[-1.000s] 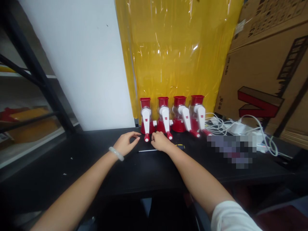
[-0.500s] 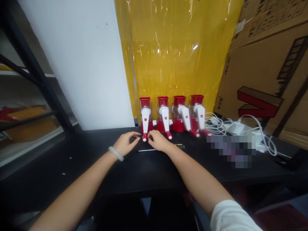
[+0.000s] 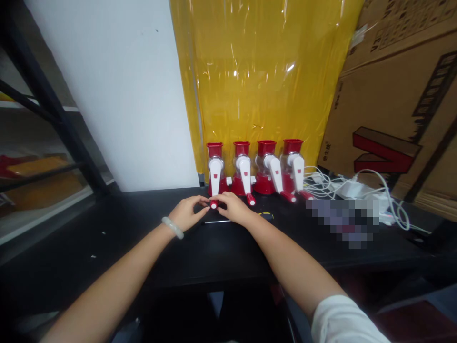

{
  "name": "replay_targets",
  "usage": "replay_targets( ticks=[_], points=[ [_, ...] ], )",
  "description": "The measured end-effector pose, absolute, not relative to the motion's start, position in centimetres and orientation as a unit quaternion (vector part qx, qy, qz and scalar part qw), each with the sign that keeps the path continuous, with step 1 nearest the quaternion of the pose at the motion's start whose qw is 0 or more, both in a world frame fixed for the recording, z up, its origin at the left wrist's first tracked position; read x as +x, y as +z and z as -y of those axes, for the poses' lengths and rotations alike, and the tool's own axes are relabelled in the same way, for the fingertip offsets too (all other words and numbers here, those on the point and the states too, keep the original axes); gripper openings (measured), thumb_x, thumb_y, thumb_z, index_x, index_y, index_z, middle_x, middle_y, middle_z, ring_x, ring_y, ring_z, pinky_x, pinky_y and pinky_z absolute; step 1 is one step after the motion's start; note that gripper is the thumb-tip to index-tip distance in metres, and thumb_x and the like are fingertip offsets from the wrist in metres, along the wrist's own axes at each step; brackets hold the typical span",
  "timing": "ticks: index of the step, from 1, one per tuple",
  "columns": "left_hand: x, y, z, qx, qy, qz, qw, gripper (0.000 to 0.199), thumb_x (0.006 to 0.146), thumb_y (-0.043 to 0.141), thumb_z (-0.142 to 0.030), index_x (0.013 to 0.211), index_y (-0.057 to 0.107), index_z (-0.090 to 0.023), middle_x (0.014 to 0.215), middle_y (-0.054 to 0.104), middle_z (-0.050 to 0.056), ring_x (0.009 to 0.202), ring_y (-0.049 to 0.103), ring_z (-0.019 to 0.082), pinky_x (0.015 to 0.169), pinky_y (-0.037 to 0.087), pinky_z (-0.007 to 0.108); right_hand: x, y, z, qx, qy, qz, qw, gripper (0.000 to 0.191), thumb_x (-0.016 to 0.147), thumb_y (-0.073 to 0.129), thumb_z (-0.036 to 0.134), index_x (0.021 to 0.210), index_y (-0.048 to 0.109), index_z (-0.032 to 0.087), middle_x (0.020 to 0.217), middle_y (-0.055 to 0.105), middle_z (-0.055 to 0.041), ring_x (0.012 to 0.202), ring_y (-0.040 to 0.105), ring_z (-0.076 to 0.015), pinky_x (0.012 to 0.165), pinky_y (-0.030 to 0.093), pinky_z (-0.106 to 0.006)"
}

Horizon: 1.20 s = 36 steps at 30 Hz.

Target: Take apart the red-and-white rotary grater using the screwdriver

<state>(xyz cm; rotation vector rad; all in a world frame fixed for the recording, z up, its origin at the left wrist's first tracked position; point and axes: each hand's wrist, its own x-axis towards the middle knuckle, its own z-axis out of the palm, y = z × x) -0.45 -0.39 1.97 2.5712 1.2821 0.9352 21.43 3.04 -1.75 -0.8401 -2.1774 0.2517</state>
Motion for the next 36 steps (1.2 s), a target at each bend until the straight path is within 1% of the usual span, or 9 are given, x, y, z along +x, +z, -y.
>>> replay_targets(
  ticks=[6,10,16,21,25,27,30,33,36],
  points=[
    [-0.5,2.2,0.5,0.833,0.336,-0.436,0.059,0.008,0.090,0.055,-0.027,0.093,0.060,-0.022,0.092,0.074,0.004,0.089,0.071,0.023,0.083,0.055,0.038,21.4,-1.9,-3.1,-0.339,0.079,0.858,0.377,0.040,0.085,0.066,0.012,0.122,0.071,0.028,0.098,0.066,-0.0056,0.093,0.059,-0.0192,0.089,0.048,-0.037],
    [-0.5,2.2,0.4,0.829,0.341,-0.441,0.055,0.009,0.090,0.054,-0.027,0.096,0.059,-0.022,0.092,0.074,0.004,0.091,0.071,0.023,0.085,0.054,0.040,21.3,-1.7,-2.9,-0.343,0.081,0.855,0.379,0.037,0.085,0.065,0.011,0.119,0.071,0.025,0.098,0.069,-0.0058,0.093,0.060,-0.0190,0.089,0.048,-0.036],
    [-0.1,2.2,-0.1,0.778,0.433,-0.453,0.042,0.023,0.090,0.057,-0.028,0.112,0.057,-0.020,0.114,0.069,0.009,0.107,0.067,0.024,0.094,0.054,0.042,21.2,-1.5,-2.6,-0.358,0.098,0.840,0.396,0.029,0.083,0.067,0.012,0.110,0.070,0.022,0.094,0.071,-0.0043,0.088,0.063,-0.0175,0.085,0.048,-0.033],
    [0.8,4.2,-0.8,0.780,0.420,-0.462,0.039,0.035,0.089,0.059,-0.033,0.120,0.052,-0.017,0.123,0.063,0.013,0.117,0.062,0.027,0.102,0.051,0.045,21.1,-1.6,-2.6,-0.353,0.117,0.835,0.404,0.028,0.081,0.066,0.011,0.107,0.067,0.019,0.085,0.067,-0.0011,0.076,0.062,-0.0141,0.074,0.047,-0.027],
    [2.0,6.3,-2.6,0.785,0.369,-0.497,0.020,0.054,0.082,0.069,-0.032,0.126,0.048,-0.010,0.133,0.056,0.022,0.129,0.054,0.034,0.110,0.042,0.047,21.1,-1.8,-2.7,-0.347,0.135,0.836,0.404,0.035,0.079,0.065,0.010,0.113,0.065,0.020,0.080,0.061,0.0017,0.070,0.058,-0.0118,0.069,0.046,-0.025],
    [3.0,6.8,-4.1,0.763,0.365,-0.530,0.064,0.063,0.078,0.073,-0.031,0.130,0.045,-0.009,0.138,0.053,0.024,0.135,0.050,0.034,0.113,0.039,0.045,21.1,-1.9,-2.7,-0.343,0.133,0.838,0.403,0.044,0.077,0.063,0.008,0.120,0.062,0.021,0.080,0.059,0.0023,0.070,0.056,-0.0115,0.069,0.045,-0.024],
    [4.6,6.7,-6.4,0.677,0.380,-0.598,0.201,0.073,0.071,0.082,-0.030,0.130,0.042,-0.012,0.139,0.055,0.023,0.132,0.053,0.031,0.107,0.042,0.039,21.2,-1.9,-2.7,-0.346,0.121,0.839,0.402,0.054,0.074,0.060,0.003,0.125,0.060,0.021,0.085,0.058,0.0007,0.073,0.057,-0.0121,0.071,0.046,-0.025],
    [6.2,6.0,-7.9,0.656,0.378,-0.610,0.234,0.071,0.069,0.085,-0.032,0.124,0.046,-0.012,0.126,0.065,0.021,0.115,0.065,0.029,0.093,0.050,0.034,21.2,-1.8,-2.7,-0.348,0.115,0.840,0.400,0.050,0.074,0.058,0.003,0.121,0.063,0.020,0.091,0.058,-0.0019,0.078,0.057,-0.0133,0.074,0.048,-0.027],
    [7.2,5.1,-8.6,0.653,0.382,-0.612,0.231,0.064,0.067,0.087,-0.035,0.115,0.052,-0.012,0.118,0.069,0.020,0.107,0.068,0.030,0.086,0.051,0.034,21.2,-1.7,-2.7,-0.342,0.114,0.842,0.400,0.042,0.076,0.056,0.003,0.113,0.067,0.020,0.090,0.055,-0.0022,0.078,0.057,-0.0134,0.075,0.048,-0.028]
  ],
)
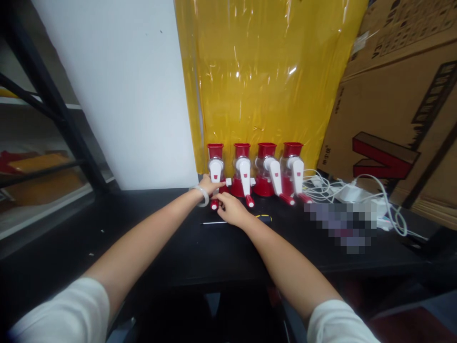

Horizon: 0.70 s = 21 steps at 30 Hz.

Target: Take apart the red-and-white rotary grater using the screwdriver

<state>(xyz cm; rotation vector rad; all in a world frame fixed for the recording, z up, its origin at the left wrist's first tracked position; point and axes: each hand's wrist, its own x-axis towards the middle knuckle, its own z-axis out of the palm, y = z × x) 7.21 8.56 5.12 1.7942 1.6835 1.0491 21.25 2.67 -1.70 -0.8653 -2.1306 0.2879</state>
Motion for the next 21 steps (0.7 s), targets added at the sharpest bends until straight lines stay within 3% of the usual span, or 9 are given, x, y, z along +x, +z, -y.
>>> replay_targets(
  ticks=[4,7,14,21],
  points=[
    [7.6,4.6,-8.9,0.670,0.375,-0.602,0.218,0.036,0.072,0.083,-0.030,0.096,0.062,-0.014,0.100,0.074,0.014,0.097,0.070,0.026,0.081,0.050,0.032,21.1,-1.4,-2.4,-0.343,0.114,0.842,0.400,0.036,0.080,0.055,0.004,0.108,0.071,0.020,0.087,0.053,-0.0015,0.075,0.055,-0.0128,0.075,0.047,-0.028],
    [7.3,4.5,-9.2,0.685,0.367,-0.596,0.204,0.019,0.078,0.078,-0.025,0.088,0.065,-0.015,0.097,0.075,0.012,0.095,0.070,0.025,0.081,0.050,0.031,21.0,-1.2,-2.2,-0.346,0.120,0.840,0.399,0.035,0.082,0.055,0.007,0.110,0.071,0.021,0.088,0.053,-0.0018,0.077,0.055,-0.0132,0.077,0.047,-0.029],
    [6.0,4.2,-9.6,0.689,0.367,-0.599,0.179,0.025,0.076,0.078,-0.026,0.096,0.066,-0.015,0.105,0.074,0.014,0.099,0.069,0.028,0.084,0.049,0.033,21.2,-1.3,-2.3,-0.364,0.130,0.830,0.401,0.049,0.080,0.052,0.005,0.125,0.064,0.021,0.090,0.057,-0.0020,0.079,0.056,-0.0141,0.078,0.047,-0.030],
    [5.0,3.8,-10.1,0.682,0.392,-0.584,0.200,0.025,0.077,0.074,-0.021,0.097,0.061,-0.014,0.096,0.074,0.013,0.092,0.070,0.025,0.078,0.050,0.031,21.3,-1.5,-2.5,-0.381,0.137,0.825,0.394,0.048,0.078,0.054,0.005,0.123,0.063,0.019,0.090,0.058,-0.0018,0.079,0.056,-0.0139,0.079,0.047,-0.030]
  ],
)
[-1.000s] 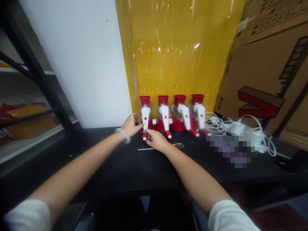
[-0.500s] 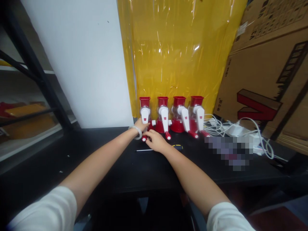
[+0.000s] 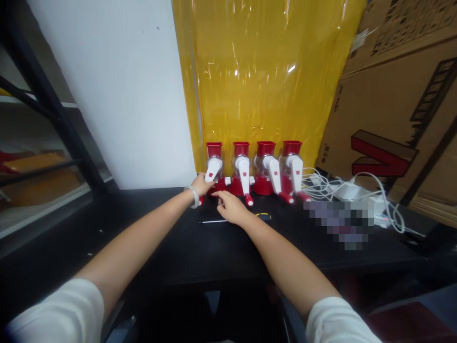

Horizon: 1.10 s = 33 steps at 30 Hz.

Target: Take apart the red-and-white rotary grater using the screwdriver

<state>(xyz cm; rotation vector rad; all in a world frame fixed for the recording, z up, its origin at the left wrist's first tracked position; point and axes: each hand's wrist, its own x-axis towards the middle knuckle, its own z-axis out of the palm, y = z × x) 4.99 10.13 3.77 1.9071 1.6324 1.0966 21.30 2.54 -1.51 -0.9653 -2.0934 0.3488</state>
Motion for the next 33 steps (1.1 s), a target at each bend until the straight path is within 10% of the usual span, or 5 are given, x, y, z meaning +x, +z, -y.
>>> replay_targets(
  ticks=[13,23,33],
  points=[
    [0.1,4.2,-7.9,0.707,0.419,-0.473,0.318,0.030,0.080,0.072,-0.021,0.092,0.045,-0.019,0.077,0.063,-0.002,0.073,0.069,0.017,0.072,0.056,0.032,21.2,-1.7,-3.0,-0.404,0.126,0.791,0.442,0.046,0.083,0.055,0.012,0.129,0.054,0.016,0.100,0.059,-0.0061,0.084,0.058,-0.0150,0.084,0.051,-0.034],
    [-5.8,4.9,-4.6,0.747,0.333,-0.347,0.459,0.052,0.079,0.074,-0.038,0.120,0.048,-0.019,0.093,0.066,0.003,0.083,0.068,0.018,0.084,0.058,0.040,21.3,-2.7,-3.8,-0.448,0.103,0.764,0.452,0.061,0.086,0.066,0.033,0.141,0.048,0.013,0.132,0.057,-0.0207,0.127,0.055,-0.0295,0.109,0.043,-0.051],
    [-7.2,5.0,-3.5,0.733,0.313,-0.368,0.479,0.059,0.075,0.076,-0.037,0.126,0.051,-0.022,0.108,0.068,0.009,0.092,0.070,0.024,0.083,0.060,0.040,20.8,-1.8,-2.4,-0.403,0.126,0.821,0.386,0.037,0.090,0.065,0.032,0.122,0.068,0.014,0.121,0.071,-0.0147,0.113,0.066,-0.0253,0.103,0.047,-0.044]
  ],
)
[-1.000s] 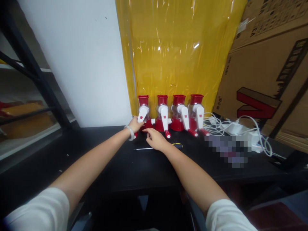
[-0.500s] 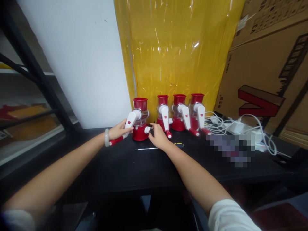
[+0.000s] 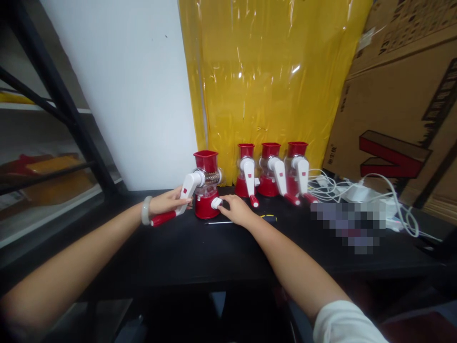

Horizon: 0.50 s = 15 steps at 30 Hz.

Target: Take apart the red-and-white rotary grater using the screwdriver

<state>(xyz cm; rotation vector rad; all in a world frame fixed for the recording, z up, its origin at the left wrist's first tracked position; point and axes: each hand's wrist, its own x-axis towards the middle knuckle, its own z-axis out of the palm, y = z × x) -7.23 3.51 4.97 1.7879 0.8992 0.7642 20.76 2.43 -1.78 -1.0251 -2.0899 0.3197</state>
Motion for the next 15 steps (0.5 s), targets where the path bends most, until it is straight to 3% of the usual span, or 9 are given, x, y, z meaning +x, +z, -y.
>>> replay_targets(
  ticks=[4,9,15],
  points=[
    [-8.0,5.4,-4.0,0.770,0.291,-0.386,0.416,0.055,0.076,0.074,-0.038,0.125,0.054,-0.021,0.098,0.070,0.007,0.090,0.069,0.023,0.083,0.057,0.036,20.6,-1.6,-2.1,-0.395,0.153,0.817,0.392,0.034,0.087,0.067,0.026,0.118,0.068,0.015,0.114,0.074,-0.0122,0.105,0.069,-0.0227,0.096,0.051,-0.039],
    [-8.6,6.2,-4.4,0.820,0.280,-0.418,0.273,0.052,0.076,0.073,-0.043,0.119,0.057,-0.019,0.112,0.070,0.010,0.104,0.065,0.027,0.093,0.052,0.042,20.6,-1.5,-1.9,-0.397,0.166,0.812,0.394,0.026,0.084,0.070,0.022,0.109,0.070,0.015,0.099,0.076,-0.0082,0.091,0.072,-0.0188,0.087,0.052,-0.033],
    [-9.2,6.0,-4.5,0.812,0.320,-0.432,0.227,0.048,0.076,0.070,-0.041,0.116,0.052,-0.021,0.110,0.068,0.009,0.093,0.067,0.024,0.082,0.053,0.039,20.5,-1.6,-1.7,-0.399,0.183,0.803,0.403,0.020,0.081,0.074,0.027,0.097,0.071,0.016,0.090,0.076,-0.0060,0.083,0.072,-0.0174,0.078,0.053,-0.030]
  ],
)
